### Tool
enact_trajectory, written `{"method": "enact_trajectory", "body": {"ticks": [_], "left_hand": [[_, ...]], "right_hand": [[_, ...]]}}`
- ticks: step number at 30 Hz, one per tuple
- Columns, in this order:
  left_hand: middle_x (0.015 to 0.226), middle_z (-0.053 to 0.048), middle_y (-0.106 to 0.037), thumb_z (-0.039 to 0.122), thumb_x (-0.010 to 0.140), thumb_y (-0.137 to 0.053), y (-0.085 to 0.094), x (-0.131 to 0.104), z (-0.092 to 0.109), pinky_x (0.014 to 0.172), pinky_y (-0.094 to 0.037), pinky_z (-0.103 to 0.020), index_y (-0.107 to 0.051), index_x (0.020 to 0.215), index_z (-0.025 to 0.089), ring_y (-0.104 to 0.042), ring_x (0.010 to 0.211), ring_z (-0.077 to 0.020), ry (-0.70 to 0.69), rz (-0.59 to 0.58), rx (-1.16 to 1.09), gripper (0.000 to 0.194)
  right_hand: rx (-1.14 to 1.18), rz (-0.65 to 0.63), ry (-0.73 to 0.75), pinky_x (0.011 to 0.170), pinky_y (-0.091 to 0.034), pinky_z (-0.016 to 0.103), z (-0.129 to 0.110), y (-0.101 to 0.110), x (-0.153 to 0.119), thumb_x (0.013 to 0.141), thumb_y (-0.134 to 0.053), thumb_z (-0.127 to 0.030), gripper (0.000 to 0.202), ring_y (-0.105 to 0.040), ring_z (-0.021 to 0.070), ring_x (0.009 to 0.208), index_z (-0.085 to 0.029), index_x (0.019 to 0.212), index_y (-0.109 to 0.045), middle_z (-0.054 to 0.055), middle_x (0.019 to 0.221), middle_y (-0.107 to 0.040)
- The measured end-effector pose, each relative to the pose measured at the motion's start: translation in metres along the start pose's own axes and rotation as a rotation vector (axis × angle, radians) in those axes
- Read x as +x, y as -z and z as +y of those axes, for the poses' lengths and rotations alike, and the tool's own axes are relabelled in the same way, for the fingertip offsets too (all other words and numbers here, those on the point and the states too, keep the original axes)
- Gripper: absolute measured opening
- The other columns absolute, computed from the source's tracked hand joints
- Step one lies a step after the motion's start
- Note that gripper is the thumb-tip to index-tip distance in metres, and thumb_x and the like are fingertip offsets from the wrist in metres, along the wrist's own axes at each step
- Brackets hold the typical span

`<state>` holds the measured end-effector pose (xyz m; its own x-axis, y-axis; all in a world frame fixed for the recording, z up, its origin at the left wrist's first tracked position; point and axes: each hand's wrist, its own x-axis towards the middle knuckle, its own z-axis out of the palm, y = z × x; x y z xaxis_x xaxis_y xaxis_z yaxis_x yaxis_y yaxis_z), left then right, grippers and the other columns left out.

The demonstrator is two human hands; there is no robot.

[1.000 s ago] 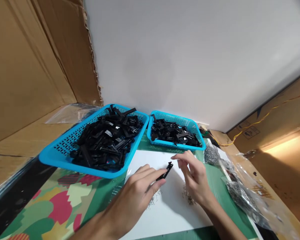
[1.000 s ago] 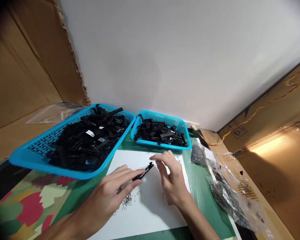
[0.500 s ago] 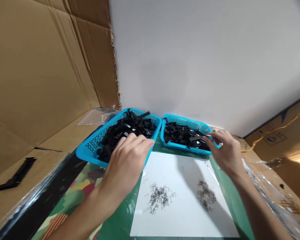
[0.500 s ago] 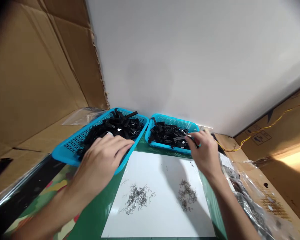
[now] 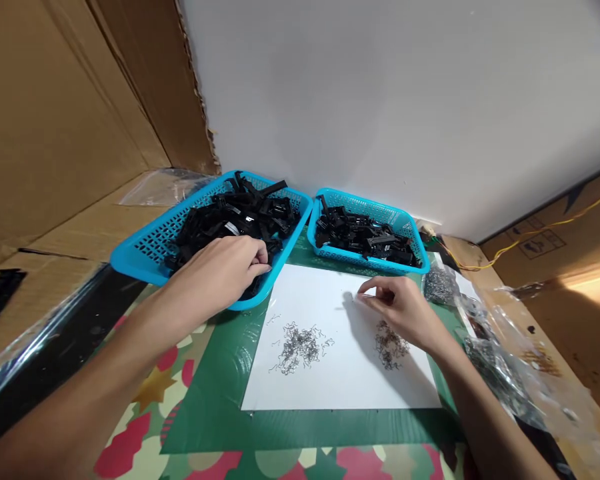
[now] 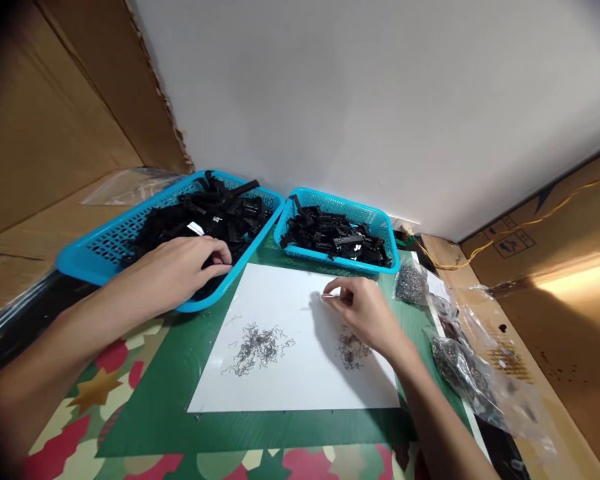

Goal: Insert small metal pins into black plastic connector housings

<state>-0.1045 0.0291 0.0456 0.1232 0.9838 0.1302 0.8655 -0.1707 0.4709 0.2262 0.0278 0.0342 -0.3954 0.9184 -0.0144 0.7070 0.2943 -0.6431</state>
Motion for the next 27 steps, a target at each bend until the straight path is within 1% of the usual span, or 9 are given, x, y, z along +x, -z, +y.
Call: {"method": "enact_trajectory", "body": {"ticks": [3, 5, 9, 12, 15, 18, 21, 25, 27], "left_hand": [[0.079, -0.004, -0.075, 0.030, 0.092, -0.066, 0.006, 0.002, 0.004, 0.063, -0.038, -0.034, -0.071, 0.078, 0.025, -0.066, 0.073, -0.0258, 0.026, -0.096, 0.110, 0.015], [0.074, -0.003, -0.071, 0.031, 0.092, -0.066, 0.009, 0.002, 0.006, 0.061, -0.037, -0.034, -0.071, 0.079, 0.025, -0.063, 0.069, -0.0248, 0.028, -0.087, 0.130, 0.016], [0.075, -0.003, -0.068, 0.028, 0.091, -0.067, 0.012, -0.004, 0.008, 0.060, -0.039, -0.034, -0.075, 0.089, 0.023, -0.061, 0.068, -0.0226, -0.002, 0.024, 0.087, 0.011], [0.084, -0.005, -0.070, 0.029, 0.091, -0.068, 0.014, -0.008, 0.009, 0.065, -0.046, -0.033, -0.078, 0.106, 0.020, -0.062, 0.070, -0.0205, -0.005, 0.129, 0.003, 0.021], [0.090, -0.005, -0.072, 0.031, 0.090, -0.071, 0.017, -0.010, 0.013, 0.071, -0.049, -0.033, -0.080, 0.102, 0.019, -0.061, 0.074, -0.0191, 0.017, 0.216, -0.082, 0.019], [0.096, -0.004, -0.074, 0.032, 0.090, -0.073, 0.019, -0.011, 0.019, 0.073, -0.049, -0.033, -0.080, 0.096, 0.022, -0.062, 0.078, -0.0189, 0.040, 0.278, -0.141, 0.014], [0.096, -0.004, -0.075, 0.034, 0.089, -0.074, 0.021, -0.011, 0.020, 0.072, -0.049, -0.034, -0.080, 0.092, 0.023, -0.062, 0.079, -0.0191, 0.054, 0.291, -0.189, 0.014], [0.096, -0.004, -0.074, 0.034, 0.087, -0.075, 0.024, -0.009, 0.014, 0.072, -0.053, -0.033, -0.081, 0.093, 0.022, -0.063, 0.076, -0.0181, 0.035, 0.229, -0.234, 0.015], [0.101, -0.005, -0.072, 0.030, 0.089, -0.070, 0.023, -0.008, 0.008, 0.074, -0.055, -0.033, -0.082, 0.097, 0.021, -0.065, 0.078, -0.0181, -0.016, 0.199, -0.173, 0.017]], "right_hand": [[0.055, 0.037, -0.068, 0.054, -0.026, 0.028, 0.009, -0.018, 0.005, 0.093, -0.067, -0.034, 0.020, -0.043, 0.0138, 0.054, -0.019, 0.096, -0.081, -0.004, 0.059, -0.053], [0.069, 0.060, -0.079, 0.054, -0.027, 0.028, 0.012, -0.025, 0.007, 0.092, -0.069, -0.036, 0.021, -0.045, 0.0147, 0.056, -0.019, 0.097, -0.081, -0.004, 0.060, -0.056], [0.075, 0.056, -0.068, 0.057, -0.032, 0.029, 0.012, -0.030, 0.009, 0.094, -0.066, -0.033, 0.019, -0.053, 0.0169, 0.059, -0.019, 0.092, -0.080, 0.000, 0.065, -0.065], [0.072, 0.023, -0.053, 0.061, -0.038, 0.030, 0.011, -0.031, 0.009, 0.095, -0.064, -0.031, 0.018, -0.059, 0.0188, 0.065, -0.019, 0.091, -0.078, 0.003, 0.076, -0.073], [0.041, -0.006, -0.053, 0.068, -0.041, 0.031, 0.009, -0.031, 0.008, 0.098, -0.062, -0.028, 0.014, -0.064, 0.0213, 0.074, -0.020, 0.095, -0.073, 0.005, 0.088, -0.076], [0.038, -0.020, -0.028, 0.067, -0.040, 0.030, 0.004, -0.030, 0.003, 0.103, -0.055, -0.029, 0.013, -0.061, 0.0204, 0.075, -0.021, 0.095, -0.062, 0.003, 0.087, -0.072], [0.111, -0.034, 0.022, 0.064, -0.038, 0.029, -0.003, -0.026, -0.003, 0.108, -0.047, -0.034, 0.020, -0.051, 0.0176, 0.070, -0.023, 0.091, -0.051, 0.000, 0.081, -0.061], [0.285, -0.073, 0.022, 0.066, -0.038, 0.028, -0.008, -0.021, -0.007, 0.111, -0.044, -0.041, 0.024, -0.045, 0.0166, 0.075, -0.023, 0.096, -0.051, -0.001, 0.085, -0.052], [0.357, -0.091, 0.000, 0.066, -0.037, 0.027, -0.007, -0.020, -0.008, 0.111, -0.044, -0.045, 0.027, -0.043, 0.0165, 0.076, -0.023, 0.097, -0.052, -0.001, 0.086, -0.048]]}}
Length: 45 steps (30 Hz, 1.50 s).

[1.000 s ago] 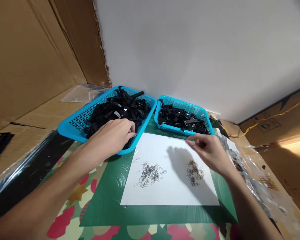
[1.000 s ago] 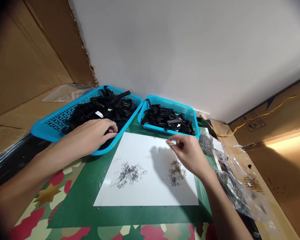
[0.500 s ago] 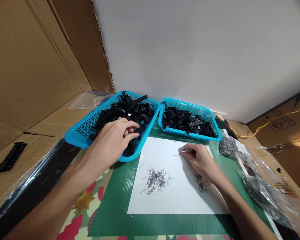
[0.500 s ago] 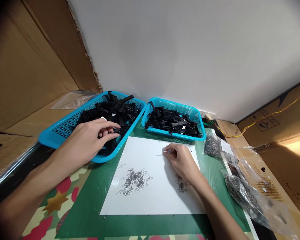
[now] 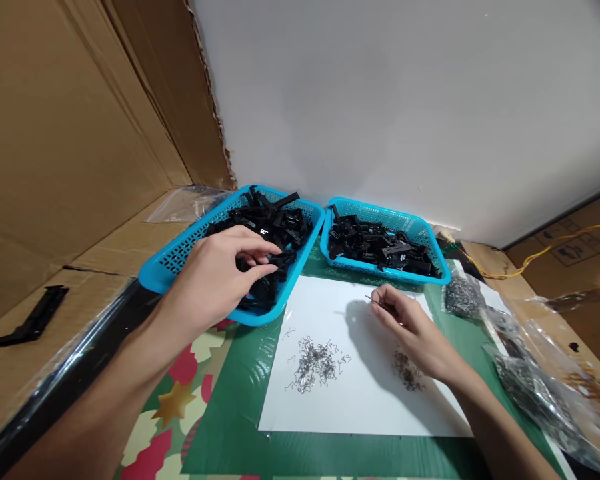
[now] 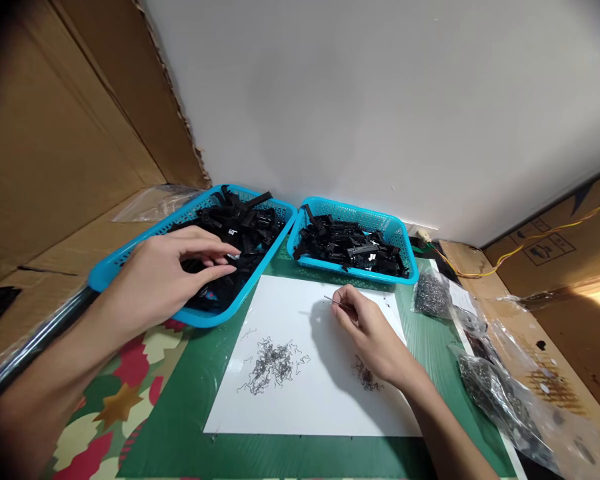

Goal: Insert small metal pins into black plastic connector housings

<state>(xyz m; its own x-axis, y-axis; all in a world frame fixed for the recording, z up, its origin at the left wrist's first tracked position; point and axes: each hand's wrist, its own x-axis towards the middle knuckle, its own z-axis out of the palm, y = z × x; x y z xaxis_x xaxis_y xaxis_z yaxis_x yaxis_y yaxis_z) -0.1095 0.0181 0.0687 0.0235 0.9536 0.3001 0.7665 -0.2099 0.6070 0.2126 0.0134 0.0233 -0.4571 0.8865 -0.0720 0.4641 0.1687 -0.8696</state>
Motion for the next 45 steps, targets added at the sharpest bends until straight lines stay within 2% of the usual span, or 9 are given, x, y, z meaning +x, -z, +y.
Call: {"method": "enact_trajectory", "body": {"ticks": [6, 12, 19, 23, 26, 29, 32, 38, 45], "left_hand": [[0.119, -0.012, -0.064, 0.033, 0.100, -0.059, -0.007, -0.001, -0.022, 0.096, -0.053, -0.046, -0.079, 0.117, 0.018, -0.064, 0.109, -0.0296, -0.201, -0.108, 0.359, 0.030], [0.118, -0.011, -0.065, 0.036, 0.095, -0.067, -0.007, -0.001, -0.034, 0.084, -0.053, -0.044, -0.077, 0.100, 0.018, -0.066, 0.095, -0.0291, -0.056, -0.179, 0.454, 0.021], [0.121, -0.010, -0.072, 0.036, 0.107, -0.052, -0.002, -0.002, -0.007, 0.094, -0.051, -0.043, -0.070, 0.118, 0.019, -0.068, 0.105, -0.0297, -0.144, -0.010, 0.358, 0.027], [0.110, -0.005, -0.077, 0.028, 0.107, -0.058, -0.011, -0.011, 0.018, 0.084, -0.052, -0.032, -0.068, 0.126, 0.018, -0.071, 0.093, -0.0205, -0.422, 0.125, 0.147, 0.024], [0.086, -0.004, -0.071, 0.016, 0.105, -0.058, -0.028, -0.021, 0.032, 0.071, -0.046, -0.035, -0.060, 0.140, 0.007, -0.064, 0.074, -0.0193, -0.768, 0.101, 0.278, 0.036], [0.076, -0.001, -0.063, 0.010, 0.102, -0.058, -0.050, -0.031, 0.041, 0.064, -0.040, -0.037, -0.064, 0.129, 0.004, -0.057, 0.067, -0.0202, -0.903, 0.051, 0.394, 0.028], [0.074, -0.001, -0.059, 0.005, 0.100, -0.054, -0.068, -0.041, 0.046, 0.061, -0.038, -0.037, -0.068, 0.106, 0.010, -0.054, 0.065, -0.0208, -0.917, -0.050, 0.419, 0.016], [0.081, -0.001, -0.060, 0.009, 0.104, -0.054, -0.092, -0.058, 0.046, 0.061, -0.037, -0.036, -0.063, 0.103, 0.015, -0.055, 0.066, -0.0199, -0.813, -0.178, 0.251, 0.011], [0.083, -0.001, -0.062, 0.018, 0.110, -0.050, -0.094, -0.061, 0.047, 0.064, -0.037, -0.034, -0.063, 0.104, 0.016, -0.059, 0.069, -0.0184, -0.709, -0.170, 0.112, 0.014]], "right_hand": [[0.098, -0.052, -0.042, 0.065, -0.032, 0.027, 0.005, 0.001, -0.004, 0.109, -0.047, -0.049, 0.030, -0.037, 0.0157, 0.075, -0.023, 0.095, -0.051, -0.002, 0.085, -0.044], [0.126, -0.096, -0.039, 0.067, -0.037, 0.026, -0.001, 0.000, -0.004, 0.105, -0.056, -0.039, 0.024, -0.045, 0.0148, 0.076, -0.020, 0.089, -0.058, -0.001, 0.083, -0.052], [0.168, 0.051, 0.020, 0.071, -0.047, 0.026, 0.005, 0.001, -0.003, 0.093, -0.072, -0.027, 0.012, -0.061, 0.0156, 0.077, -0.019, 0.085, -0.074, 0.002, 0.083, -0.071], [0.235, 0.052, 0.046, 0.069, -0.049, 0.024, 0.002, 0.003, -0.006, 0.092, -0.076, -0.029, 0.010, -0.065, 0.0155, 0.077, -0.020, 0.087, -0.078, 0.003, 0.085, -0.075], [0.271, 0.007, 0.055, 0.067, -0.048, 0.023, -0.001, 0.004, -0.007, 0.092, -0.078, -0.031, 0.012, -0.065, 0.0144, 0.075, -0.020, 0.086, -0.078, 0.003, 0.082, -0.076], [0.250, -0.034, 0.035, 0.065, -0.047, 0.023, -0.001, 0.007, -0.006, 0.094, -0.076, -0.033, 0.015, -0.063, 0.0130, 0.074, -0.020, 0.086, -0.077, 0.002, 0.081, -0.074], [0.189, -0.118, -0.020, 0.067, -0.047, 0.022, 0.001, 0.009, -0.007, 0.095, -0.073, -0.027, 0.010, -0.064, 0.0127, 0.076, -0.020, 0.089, -0.076, 0.002, 0.085, -0.075], [0.135, -0.226, -0.052, 0.068, -0.048, 0.022, -0.005, 0.008, -0.011, 0.093, -0.067, -0.017, 0.010, -0.064, 0.0126, 0.077, -0.018, 0.091, -0.076, 0.002, 0.086, -0.078], [0.322, -0.149, -0.056, 0.061, -0.042, 0.021, -0.005, -0.003, -0.012, 0.091, -0.071, -0.017, 0.006, -0.059, 0.0107, 0.069, -0.018, 0.090, -0.076, 0.000, 0.078, -0.072]]}}
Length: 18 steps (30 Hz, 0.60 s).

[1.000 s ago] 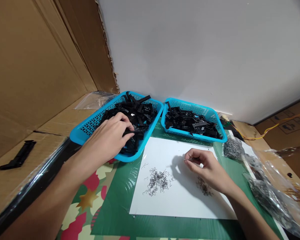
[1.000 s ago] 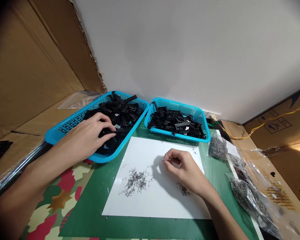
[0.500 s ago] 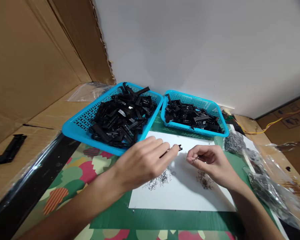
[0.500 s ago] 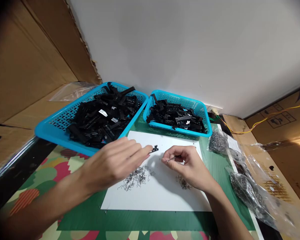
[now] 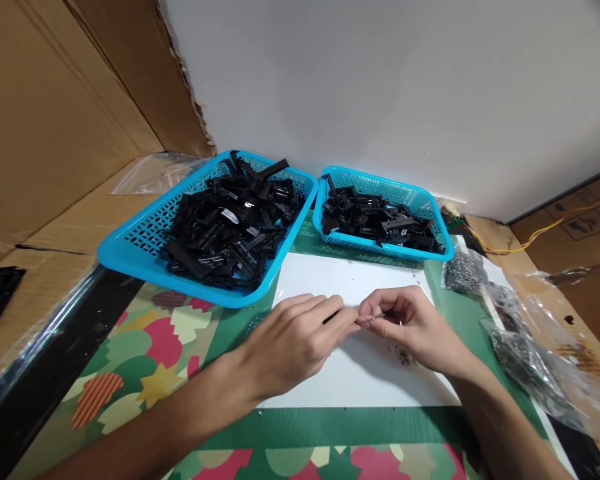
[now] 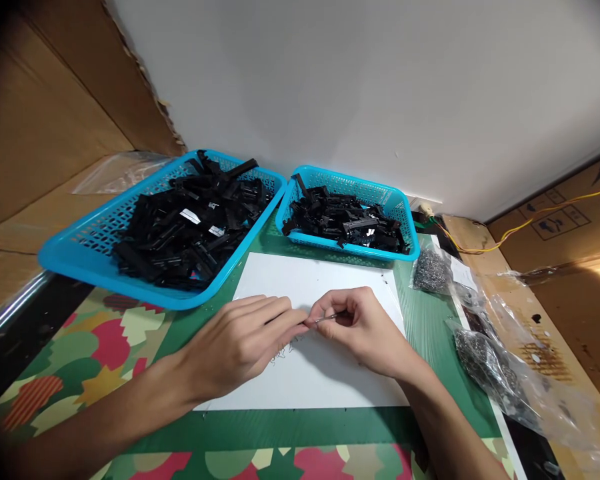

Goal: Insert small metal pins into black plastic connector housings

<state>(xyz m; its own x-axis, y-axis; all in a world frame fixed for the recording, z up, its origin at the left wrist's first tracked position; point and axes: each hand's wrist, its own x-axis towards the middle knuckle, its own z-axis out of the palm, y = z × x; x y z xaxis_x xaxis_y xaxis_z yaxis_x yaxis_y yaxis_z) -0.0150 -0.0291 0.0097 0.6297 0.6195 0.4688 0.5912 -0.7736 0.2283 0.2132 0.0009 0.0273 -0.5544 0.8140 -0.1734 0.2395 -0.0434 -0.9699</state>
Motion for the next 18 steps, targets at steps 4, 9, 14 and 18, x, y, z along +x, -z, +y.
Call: {"method": "enact_trajectory", "body": {"ticks": [4, 9, 14, 18], "left_hand": [[0.079, -0.001, -0.062, 0.020, 0.110, -0.051, 0.002, -0.001, 0.000, 0.062, -0.040, -0.032, -0.066, 0.099, 0.015, -0.060, 0.067, -0.0172, 0.079, 0.082, -0.012, 0.020], [0.100, -0.004, -0.069, 0.016, 0.109, -0.050, 0.003, -0.001, 0.002, 0.070, -0.052, -0.028, -0.066, 0.127, 0.017, -0.070, 0.084, -0.0169, 0.324, 0.013, -0.253, 0.025], [0.122, -0.005, -0.071, 0.013, 0.109, -0.046, 0.007, 0.002, 0.002, 0.089, -0.060, -0.027, -0.055, 0.149, 0.025, -0.073, 0.105, -0.0163, 0.445, -0.030, -0.451, 0.042], [0.133, -0.004, -0.073, 0.008, 0.105, -0.049, 0.005, -0.001, -0.001, 0.098, -0.061, -0.030, -0.041, 0.158, 0.026, -0.072, 0.120, -0.0192, 0.476, -0.030, -0.512, 0.057]], "right_hand": [[0.024, 0.180, 0.080, 0.058, -0.042, 0.022, 0.005, -0.017, 0.001, 0.093, -0.074, -0.028, 0.012, -0.055, 0.0114, 0.064, -0.018, 0.089, -0.077, 0.000, 0.072, -0.067], [-0.152, 0.455, 0.211, 0.051, -0.039, 0.021, 0.012, -0.033, 0.000, 0.095, -0.072, -0.030, 0.012, -0.051, 0.0108, 0.059, -0.020, 0.091, -0.076, -0.001, 0.069, -0.063], [-0.421, 0.558, 0.363, 0.045, -0.036, 0.020, 0.012, -0.027, -0.001, 0.096, -0.072, -0.023, 0.006, -0.042, 0.0078, 0.048, -0.020, 0.091, -0.074, -0.006, 0.058, -0.056], [-0.572, 0.594, 0.454, 0.043, -0.034, 0.020, 0.008, -0.023, -0.001, 0.094, -0.071, -0.015, 0.006, -0.042, 0.0060, 0.044, -0.020, 0.090, -0.072, -0.008, 0.056, -0.054]]}}
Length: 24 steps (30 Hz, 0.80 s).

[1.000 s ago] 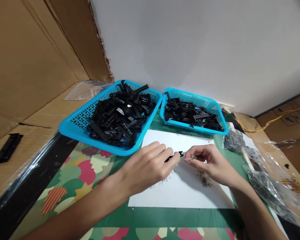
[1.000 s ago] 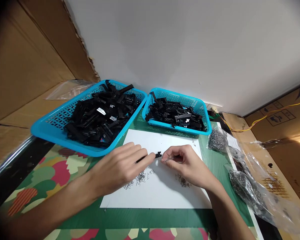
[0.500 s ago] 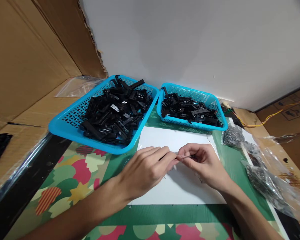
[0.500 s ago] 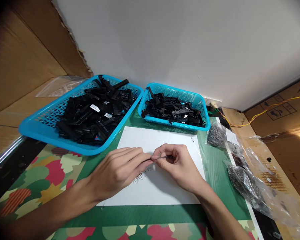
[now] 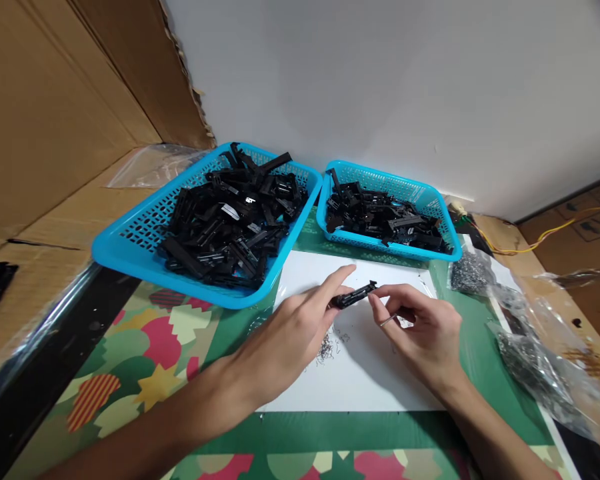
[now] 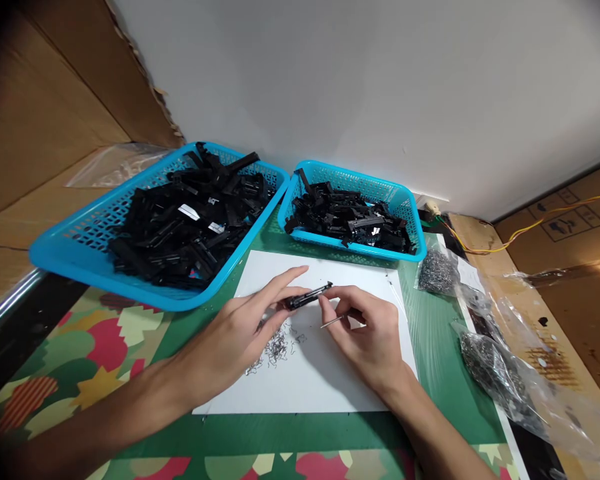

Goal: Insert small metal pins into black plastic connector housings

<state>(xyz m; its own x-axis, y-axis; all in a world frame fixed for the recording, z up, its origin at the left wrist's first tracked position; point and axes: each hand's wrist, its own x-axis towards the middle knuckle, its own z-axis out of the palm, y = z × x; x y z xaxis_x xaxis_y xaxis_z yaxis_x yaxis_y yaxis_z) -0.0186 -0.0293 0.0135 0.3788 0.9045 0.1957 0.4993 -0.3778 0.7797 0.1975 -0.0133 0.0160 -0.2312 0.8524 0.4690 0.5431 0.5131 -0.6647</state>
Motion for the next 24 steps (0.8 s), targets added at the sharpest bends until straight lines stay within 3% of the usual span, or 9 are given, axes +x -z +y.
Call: {"method": "enact_trajectory", "body": {"ticks": [3, 5, 9, 12, 18, 24], "left_hand": [[0.118, -0.001, -0.079, 0.006, 0.103, -0.054, -0.001, -0.003, -0.005, 0.086, -0.064, -0.025, -0.057, 0.142, 0.025, -0.079, 0.103, -0.0178, -0.015, 0.034, 0.014, 0.044], [0.111, 0.000, -0.080, 0.004, 0.101, -0.057, -0.003, -0.005, -0.007, 0.082, -0.064, -0.024, -0.063, 0.130, 0.023, -0.080, 0.092, -0.0165, -0.096, 0.097, 0.058, 0.035], [0.111, -0.001, -0.080, 0.001, 0.099, -0.059, -0.004, -0.009, -0.009, 0.082, -0.062, -0.023, -0.065, 0.126, 0.022, -0.079, 0.090, -0.0149, -0.237, 0.189, 0.100, 0.034], [0.108, 0.000, -0.079, 0.002, 0.099, -0.061, -0.004, -0.010, -0.011, 0.080, -0.062, -0.021, -0.065, 0.125, 0.022, -0.078, 0.088, -0.0132, -0.255, 0.213, 0.100, 0.034], [0.106, 0.001, -0.079, 0.000, 0.098, -0.061, -0.003, -0.010, -0.010, 0.080, -0.061, -0.020, -0.064, 0.123, 0.023, -0.078, 0.089, -0.0131, -0.275, 0.236, 0.124, 0.034], [0.106, 0.000, -0.079, -0.001, 0.097, -0.061, -0.001, -0.010, -0.008, 0.084, -0.062, -0.021, -0.064, 0.123, 0.021, -0.078, 0.092, -0.0146, -0.299, 0.225, 0.124, 0.034]], "right_hand": [[-0.045, -0.004, 0.098, 0.044, -0.036, 0.021, -0.001, 0.002, -0.001, 0.095, -0.070, -0.012, 0.009, -0.045, 0.0069, 0.046, -0.021, 0.092, -0.070, -0.008, 0.058, -0.056], [-0.094, -0.022, 0.240, 0.047, -0.037, 0.025, -0.001, 0.003, -0.002, 0.096, -0.067, -0.009, 0.012, -0.048, 0.0090, 0.049, -0.021, 0.096, -0.069, -0.006, 0.060, -0.057], [-0.235, -0.073, 0.541, 0.051, -0.030, 0.033, 0.001, 0.005, -0.006, 0.097, -0.062, -0.005, 0.018, -0.043, 0.0137, 0.051, -0.019, 0.108, -0.068, -0.004, 0.057, -0.053], [-0.229, -0.138, 0.646, 0.051, -0.028, 0.035, 0.000, 0.007, -0.007, 0.098, -0.057, -0.004, 0.023, -0.041, 0.0157, 0.052, -0.013, 0.117, -0.066, -0.003, 0.057, -0.050], [-0.214, -0.193, 0.679, 0.055, -0.026, 0.036, -0.002, 0.009, -0.006, 0.099, -0.055, -0.002, 0.023, -0.037, 0.0162, 0.058, -0.006, 0.121, -0.062, -0.001, 0.061, -0.051], [-0.146, -0.198, 0.587, 0.056, -0.028, 0.034, 0.009, 0.005, -0.013, 0.099, -0.058, -0.001, 0.023, -0.038, 0.0151, 0.060, -0.012, 0.119, -0.064, -0.001, 0.063, -0.053]]}}
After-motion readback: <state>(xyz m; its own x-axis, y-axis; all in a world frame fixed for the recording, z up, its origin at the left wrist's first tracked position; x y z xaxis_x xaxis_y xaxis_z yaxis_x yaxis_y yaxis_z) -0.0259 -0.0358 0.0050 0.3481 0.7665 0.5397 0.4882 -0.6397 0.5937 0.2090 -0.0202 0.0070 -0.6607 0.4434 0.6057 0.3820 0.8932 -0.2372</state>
